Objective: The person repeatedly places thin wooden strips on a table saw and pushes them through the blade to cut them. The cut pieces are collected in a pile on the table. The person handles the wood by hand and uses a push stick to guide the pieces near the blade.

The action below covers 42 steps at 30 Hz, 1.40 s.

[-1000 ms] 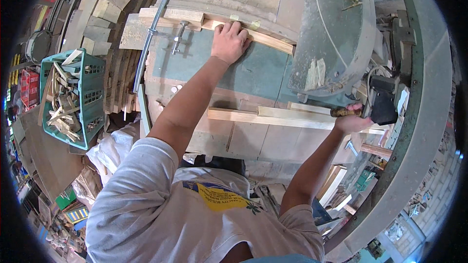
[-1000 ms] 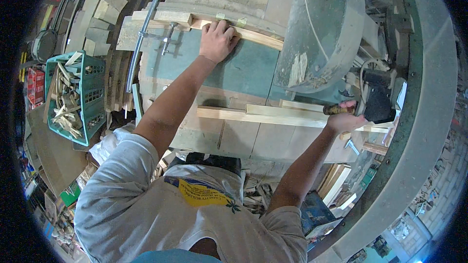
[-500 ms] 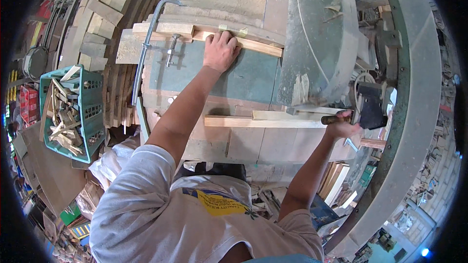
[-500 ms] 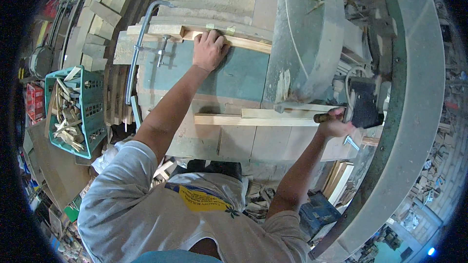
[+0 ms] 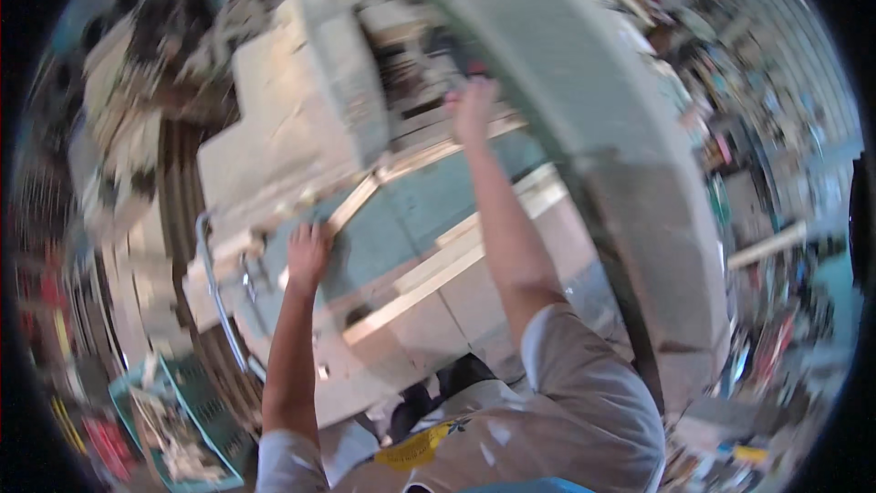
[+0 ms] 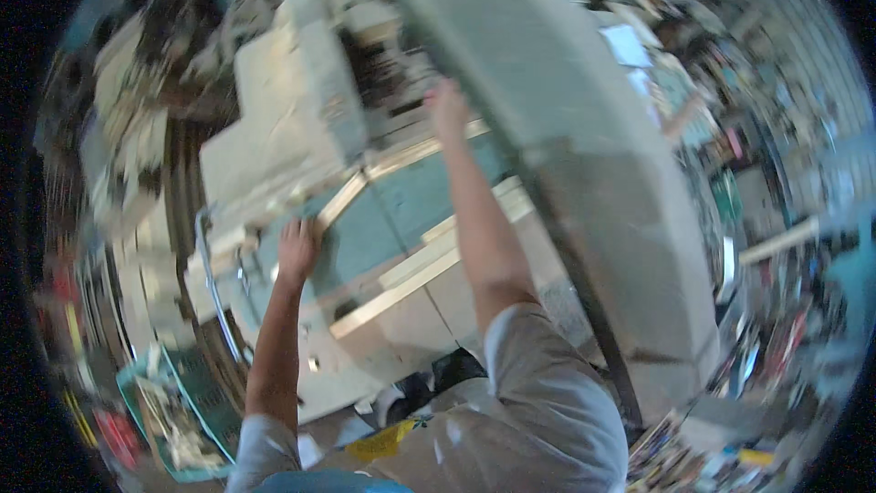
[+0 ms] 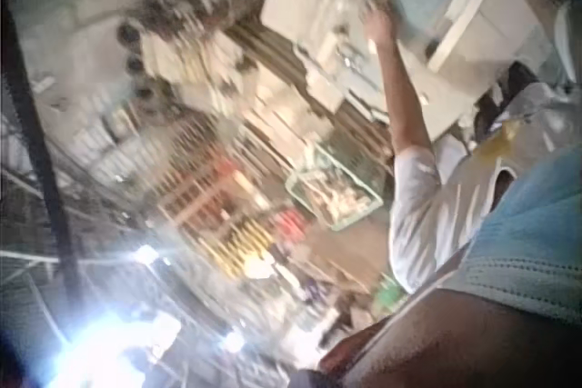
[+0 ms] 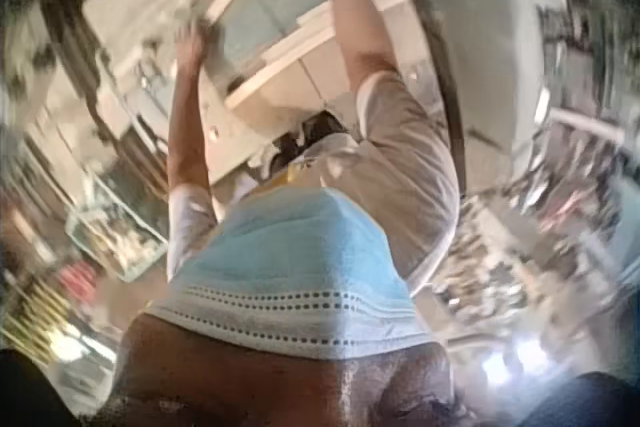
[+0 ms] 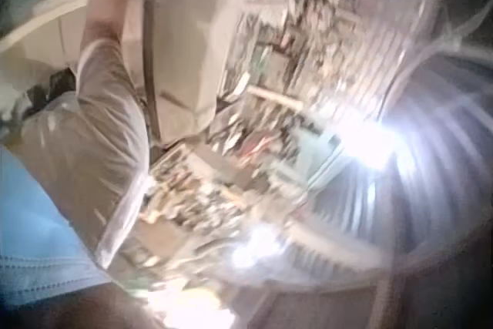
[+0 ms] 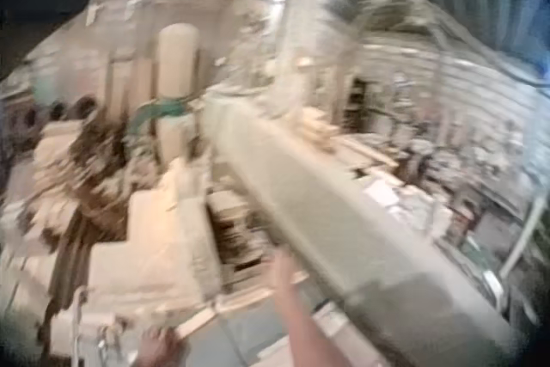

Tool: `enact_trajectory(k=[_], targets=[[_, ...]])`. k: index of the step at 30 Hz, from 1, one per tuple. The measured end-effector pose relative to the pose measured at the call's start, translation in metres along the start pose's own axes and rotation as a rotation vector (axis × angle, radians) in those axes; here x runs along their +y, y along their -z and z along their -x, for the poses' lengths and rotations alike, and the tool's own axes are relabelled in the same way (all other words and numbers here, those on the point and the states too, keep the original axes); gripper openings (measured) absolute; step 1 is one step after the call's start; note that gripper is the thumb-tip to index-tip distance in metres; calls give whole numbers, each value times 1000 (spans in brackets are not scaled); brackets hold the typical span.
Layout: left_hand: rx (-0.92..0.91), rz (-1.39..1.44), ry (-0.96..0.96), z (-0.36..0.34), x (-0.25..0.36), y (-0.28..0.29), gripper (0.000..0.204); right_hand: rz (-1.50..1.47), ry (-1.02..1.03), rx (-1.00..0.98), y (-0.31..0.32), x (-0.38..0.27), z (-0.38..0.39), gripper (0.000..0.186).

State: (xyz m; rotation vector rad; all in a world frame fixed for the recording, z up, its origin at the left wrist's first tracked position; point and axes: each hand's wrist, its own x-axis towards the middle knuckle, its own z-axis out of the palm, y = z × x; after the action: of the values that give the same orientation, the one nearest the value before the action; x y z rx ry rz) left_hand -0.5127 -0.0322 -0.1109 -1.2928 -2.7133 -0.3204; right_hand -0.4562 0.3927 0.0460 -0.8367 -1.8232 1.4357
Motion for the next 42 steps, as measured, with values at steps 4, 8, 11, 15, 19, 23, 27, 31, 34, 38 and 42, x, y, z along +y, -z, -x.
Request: enact_trajectory(k=[4, 8, 11, 15, 19, 23, 27, 31, 34, 38, 42], targets=[[-168, 236, 38, 45, 47, 76, 38, 251, 93, 11, 22, -2, 35, 53], [-468, 789, 103, 115, 84, 135, 38, -82, 21, -186, 28, 11, 182, 71], [-803, 1449, 381, 145, 169, 164, 45, -406, -368, -194, 76, 38, 295, 50], [-1150, 1735, 528, 187, 256, 160, 41, -1049, -556, -4, 189, 39, 424, 31], [-1367, 1825, 496, 205, 334, 160, 42, -878, -486, 22, 290, -3, 473, 37], [-1530, 1546, 247, 196, 396, 166, 50, -677, -452, 273, 382, -5, 493, 42], [-1660, 1340, 307, 172, 442, 132, 46, -588, -372, 517, 483, 58, 495, 46], [-1469, 1085, 90, 125, 550, 112, 41, -276, -494, 598, 588, 97, 486, 43], [-1297, 969, -67, 94, 626, 92, 38, -304, -544, 607, 656, 88, 474, 42], [-1193, 1230, 131, 55, 734, 79, 31, -543, -497, 798, 761, 92, 436, 47], [-905, 1779, 500, 16, 821, 53, 22, -703, -352, 852, 844, 100, 366, 53]])
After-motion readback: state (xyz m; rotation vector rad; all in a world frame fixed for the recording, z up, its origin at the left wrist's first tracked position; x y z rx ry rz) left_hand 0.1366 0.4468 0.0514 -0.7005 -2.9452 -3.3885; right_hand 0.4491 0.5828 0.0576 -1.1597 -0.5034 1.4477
